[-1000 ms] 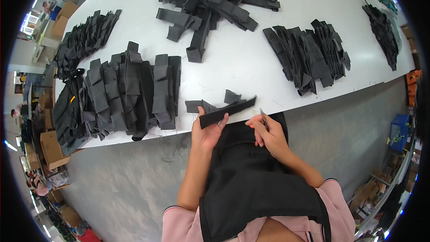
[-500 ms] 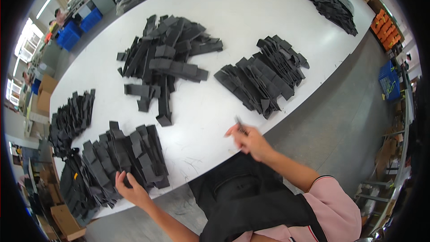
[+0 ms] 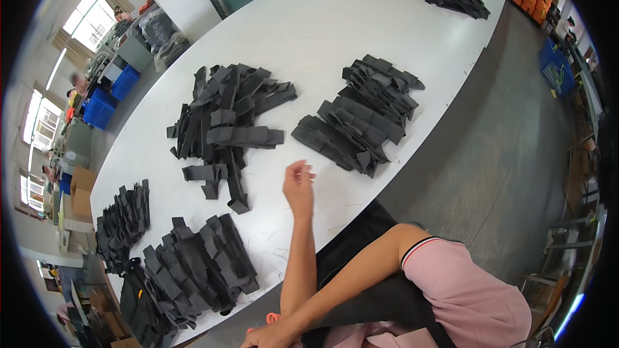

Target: Inspecting and trimming black fabric components using small snips.

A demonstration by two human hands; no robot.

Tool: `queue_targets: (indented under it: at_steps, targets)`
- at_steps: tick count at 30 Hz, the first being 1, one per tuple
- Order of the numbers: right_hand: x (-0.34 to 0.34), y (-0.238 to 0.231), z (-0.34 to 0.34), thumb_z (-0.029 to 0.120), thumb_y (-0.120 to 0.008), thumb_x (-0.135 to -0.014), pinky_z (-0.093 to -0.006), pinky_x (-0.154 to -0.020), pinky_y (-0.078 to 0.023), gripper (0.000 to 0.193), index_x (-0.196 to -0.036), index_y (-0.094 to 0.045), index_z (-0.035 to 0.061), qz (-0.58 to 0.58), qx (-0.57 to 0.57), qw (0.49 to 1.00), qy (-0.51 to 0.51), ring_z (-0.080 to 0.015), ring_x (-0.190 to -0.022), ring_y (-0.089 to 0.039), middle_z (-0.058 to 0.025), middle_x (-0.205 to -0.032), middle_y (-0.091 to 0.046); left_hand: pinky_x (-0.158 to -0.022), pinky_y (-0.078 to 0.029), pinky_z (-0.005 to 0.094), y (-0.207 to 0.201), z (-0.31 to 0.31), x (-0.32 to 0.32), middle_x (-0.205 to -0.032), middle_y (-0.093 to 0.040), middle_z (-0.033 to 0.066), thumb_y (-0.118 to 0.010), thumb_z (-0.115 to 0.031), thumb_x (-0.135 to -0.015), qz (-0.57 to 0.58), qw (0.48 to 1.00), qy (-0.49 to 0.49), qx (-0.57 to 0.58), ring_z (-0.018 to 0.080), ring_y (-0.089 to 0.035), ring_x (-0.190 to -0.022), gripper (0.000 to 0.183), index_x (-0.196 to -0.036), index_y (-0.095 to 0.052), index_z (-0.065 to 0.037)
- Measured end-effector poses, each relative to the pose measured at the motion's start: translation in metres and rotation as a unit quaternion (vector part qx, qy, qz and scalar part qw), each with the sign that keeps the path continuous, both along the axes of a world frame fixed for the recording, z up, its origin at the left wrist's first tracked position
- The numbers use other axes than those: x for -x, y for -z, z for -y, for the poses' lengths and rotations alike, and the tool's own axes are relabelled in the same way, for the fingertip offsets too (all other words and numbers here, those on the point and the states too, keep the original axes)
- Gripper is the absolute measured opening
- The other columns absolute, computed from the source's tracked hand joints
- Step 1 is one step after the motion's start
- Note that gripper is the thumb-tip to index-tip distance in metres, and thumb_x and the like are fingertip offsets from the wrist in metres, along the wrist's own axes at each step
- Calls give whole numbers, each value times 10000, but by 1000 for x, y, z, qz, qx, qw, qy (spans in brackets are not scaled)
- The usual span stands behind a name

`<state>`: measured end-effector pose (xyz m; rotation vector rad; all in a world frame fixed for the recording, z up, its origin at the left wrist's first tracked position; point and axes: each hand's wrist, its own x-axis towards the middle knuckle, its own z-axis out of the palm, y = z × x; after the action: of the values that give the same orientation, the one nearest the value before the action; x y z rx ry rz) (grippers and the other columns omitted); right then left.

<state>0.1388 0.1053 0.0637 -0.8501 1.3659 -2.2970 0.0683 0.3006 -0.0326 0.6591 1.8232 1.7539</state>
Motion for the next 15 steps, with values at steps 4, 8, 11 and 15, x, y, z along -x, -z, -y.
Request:
queue_targets:
  at_steps: [4, 8, 11, 15]
  targets:
    - [-7, -49, -79, 390, -513, -921, -202, -346, -267, 352, -776, -500, 70, 176, 72, 981, -39, -43, -417, -409, -6, -583, -485, -639, -454, 240, -13, -24, -24, -856, -625, 74, -565, -180, -894, -7, 998, 54, 36, 124, -594, -707, 205, -1012, -573, -12]
    - [-8, -44, -69, 385, -531, -901, -204, -336, -256, 311, -811, -503, 88, 164, 163, 973, 22, -49, -382, -382, 8, -533, -455, -688, -459, 280, 35, -62, -15, -845, -627, 91, -590, -275, -883, -72, 991, 10, 113, 153, -583, -730, 284, -981, -577, -9]
    - [-26, -31, -78, 383, -550, -887, -209, -324, -256, 333, -793, -508, 67, 101, 179, 976, -69, -58, -354, -370, 5, -502, -459, -730, -437, 323, 14, -75, -71, -794, -535, 58, -637, -337, -844, -187, 971, -49, 140, 210, -526, -758, 327, -920, -582, -24]
    - [-37, -37, -120, 384, -577, -874, -209, -316, -258, 346, -782, -512, 56, 143, 181, 970, -80, -61, -323, -357, -4, -522, -482, -794, -413, 376, 8, -87, -71, -796, -516, 61, -654, -406, -811, -414, 899, -21, 145, 259, -530, -828, 390, -949, -580, -49]
